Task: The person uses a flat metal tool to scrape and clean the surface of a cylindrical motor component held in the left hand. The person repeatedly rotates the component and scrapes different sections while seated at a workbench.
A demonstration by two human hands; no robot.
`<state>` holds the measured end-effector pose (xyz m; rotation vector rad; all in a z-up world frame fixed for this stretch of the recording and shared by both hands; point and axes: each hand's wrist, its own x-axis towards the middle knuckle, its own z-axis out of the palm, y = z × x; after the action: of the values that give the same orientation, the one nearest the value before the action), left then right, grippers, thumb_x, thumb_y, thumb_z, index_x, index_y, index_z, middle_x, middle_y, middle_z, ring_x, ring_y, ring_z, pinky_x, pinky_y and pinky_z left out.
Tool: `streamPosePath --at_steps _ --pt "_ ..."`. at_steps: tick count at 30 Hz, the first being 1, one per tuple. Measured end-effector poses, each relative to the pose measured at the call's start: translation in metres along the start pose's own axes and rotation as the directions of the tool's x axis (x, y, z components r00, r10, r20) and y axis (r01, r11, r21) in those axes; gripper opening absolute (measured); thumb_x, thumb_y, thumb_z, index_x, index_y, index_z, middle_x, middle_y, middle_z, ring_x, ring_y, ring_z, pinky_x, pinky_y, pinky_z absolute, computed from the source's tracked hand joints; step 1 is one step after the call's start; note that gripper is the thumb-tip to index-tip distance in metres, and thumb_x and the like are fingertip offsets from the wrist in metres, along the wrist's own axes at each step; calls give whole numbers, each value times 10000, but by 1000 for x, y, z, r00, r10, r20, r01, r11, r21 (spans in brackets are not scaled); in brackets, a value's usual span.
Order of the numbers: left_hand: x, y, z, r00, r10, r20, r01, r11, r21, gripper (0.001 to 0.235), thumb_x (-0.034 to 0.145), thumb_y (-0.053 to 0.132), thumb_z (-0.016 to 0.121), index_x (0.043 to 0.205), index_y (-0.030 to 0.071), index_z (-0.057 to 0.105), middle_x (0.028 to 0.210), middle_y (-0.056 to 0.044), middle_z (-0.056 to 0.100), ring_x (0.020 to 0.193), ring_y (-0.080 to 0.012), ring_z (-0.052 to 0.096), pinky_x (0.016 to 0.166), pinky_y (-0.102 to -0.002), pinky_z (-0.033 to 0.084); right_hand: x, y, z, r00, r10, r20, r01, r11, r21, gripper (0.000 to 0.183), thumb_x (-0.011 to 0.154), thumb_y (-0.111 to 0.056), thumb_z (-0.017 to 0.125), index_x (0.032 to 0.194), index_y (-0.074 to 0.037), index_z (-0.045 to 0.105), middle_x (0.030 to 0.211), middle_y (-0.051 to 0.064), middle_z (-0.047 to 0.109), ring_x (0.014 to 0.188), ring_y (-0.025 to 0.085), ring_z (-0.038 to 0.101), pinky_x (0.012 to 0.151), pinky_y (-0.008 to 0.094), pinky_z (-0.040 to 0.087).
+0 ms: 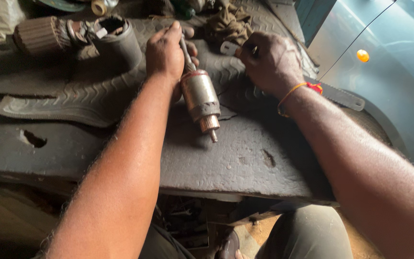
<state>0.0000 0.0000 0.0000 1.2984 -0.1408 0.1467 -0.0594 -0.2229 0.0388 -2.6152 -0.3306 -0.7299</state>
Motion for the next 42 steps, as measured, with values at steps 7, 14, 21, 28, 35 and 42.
streamPosePath --at_steps 7,14,21,28,35,42 --pt "-3 0 -2 999 -46 -15 45 996 -83 360 1024 337 489 965 35 674 644 -69 650 473 -161 596 461 -308 517 -23 -24 -28 983 -163 -83 172 977 123 242 1013 -285 731 1017 -52 667 813 132 705 741 317 707 663 442 531" --pt "-2 0 -1 999 -22 -28 21 999 -37 364 1022 347 485 956 40 669 641 -63 654 473 -158 603 464 -310 533 -83 -52 -85 780 -626 4 625 779 48 151 975 -166 745 940 -81 624 727 43 606 625 228 596 602 406 458" --pt "0 -6 -2 999 44 -10 -44 998 -38 383 1028 358 478 966 41 684 638 -67 659 489 -152 624 472 -303 553 -99 -50 -84 746 -656 112 642 754 142 133 899 -101 737 1018 -126 685 851 29 652 715 239 639 640 392 494" --pt "2 -9 -1 1000 27 -11 -27 1000 -8 385 1034 369 479 954 49 677 625 -50 660 461 -150 626 445 -306 541 -93 -62 -76 758 -639 133 629 769 114 139 886 -132 755 1020 -139 717 893 20 666 752 238 654 664 381 509" --pt "-5 -1 -2 999 -3 -32 3 1000 -9 370 1026 367 479 940 64 673 615 -42 652 457 -138 620 437 -296 536 -95 -64 -75 717 -685 124 671 728 141 86 925 -158 743 989 -138 690 897 3 658 754 199 653 665 378 490" --pt "-3 -5 -4 999 40 -4 -40 999 -4 364 1037 346 483 939 55 679 636 -52 665 474 -142 632 450 -293 536 -93 -63 -74 705 -686 182 670 728 147 106 913 -199 751 993 -147 704 884 -5 644 775 204 641 698 380 450"
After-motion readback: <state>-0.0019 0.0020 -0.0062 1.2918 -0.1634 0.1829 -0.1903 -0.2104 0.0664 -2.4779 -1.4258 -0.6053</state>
